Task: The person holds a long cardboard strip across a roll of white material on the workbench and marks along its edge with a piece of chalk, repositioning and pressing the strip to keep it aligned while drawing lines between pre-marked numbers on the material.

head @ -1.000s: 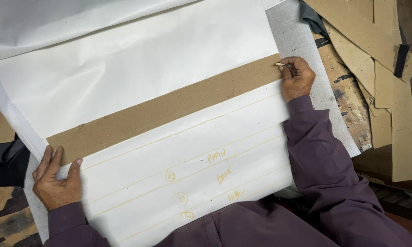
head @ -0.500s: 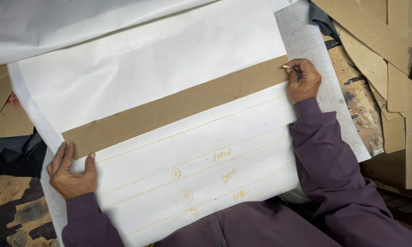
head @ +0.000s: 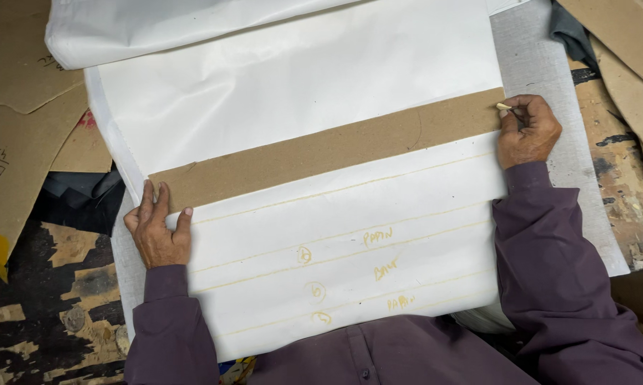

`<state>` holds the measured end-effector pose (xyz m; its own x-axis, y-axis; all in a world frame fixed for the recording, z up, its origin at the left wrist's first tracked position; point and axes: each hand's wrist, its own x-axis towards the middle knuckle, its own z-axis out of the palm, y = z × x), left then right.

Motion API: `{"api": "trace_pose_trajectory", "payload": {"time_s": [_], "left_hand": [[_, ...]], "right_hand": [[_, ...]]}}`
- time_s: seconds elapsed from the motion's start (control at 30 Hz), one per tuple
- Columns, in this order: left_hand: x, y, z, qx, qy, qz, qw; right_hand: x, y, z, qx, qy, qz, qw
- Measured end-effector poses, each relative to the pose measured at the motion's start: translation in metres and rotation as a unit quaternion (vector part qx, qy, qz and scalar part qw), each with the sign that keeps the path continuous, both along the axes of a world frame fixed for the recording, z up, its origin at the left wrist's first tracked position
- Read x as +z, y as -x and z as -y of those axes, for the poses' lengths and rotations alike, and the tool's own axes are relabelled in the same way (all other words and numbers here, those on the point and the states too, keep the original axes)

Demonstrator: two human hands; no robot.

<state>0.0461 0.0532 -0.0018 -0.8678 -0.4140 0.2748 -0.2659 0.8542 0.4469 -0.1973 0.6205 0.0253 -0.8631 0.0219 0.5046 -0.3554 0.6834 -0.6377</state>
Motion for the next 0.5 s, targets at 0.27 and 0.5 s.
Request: {"api": "trace_pose_trajectory", "payload": {"time_s": [0.27, 0.5], "left_hand": [[-0.0005, 0.0005, -0.0009, 0.005, 0.002, 0.006, 1.000], [-0.0021, 0.0019, -0.0016, 0.012, 0.010, 0.017, 1.000]], "right_hand": [[-0.0027, 0.0014, -0.0012, 0.020, 0.004, -0.012, 1.000], [-0.0038, 0.0011, -0.0009, 0.016, 0.001, -0.018, 1.000]]}}
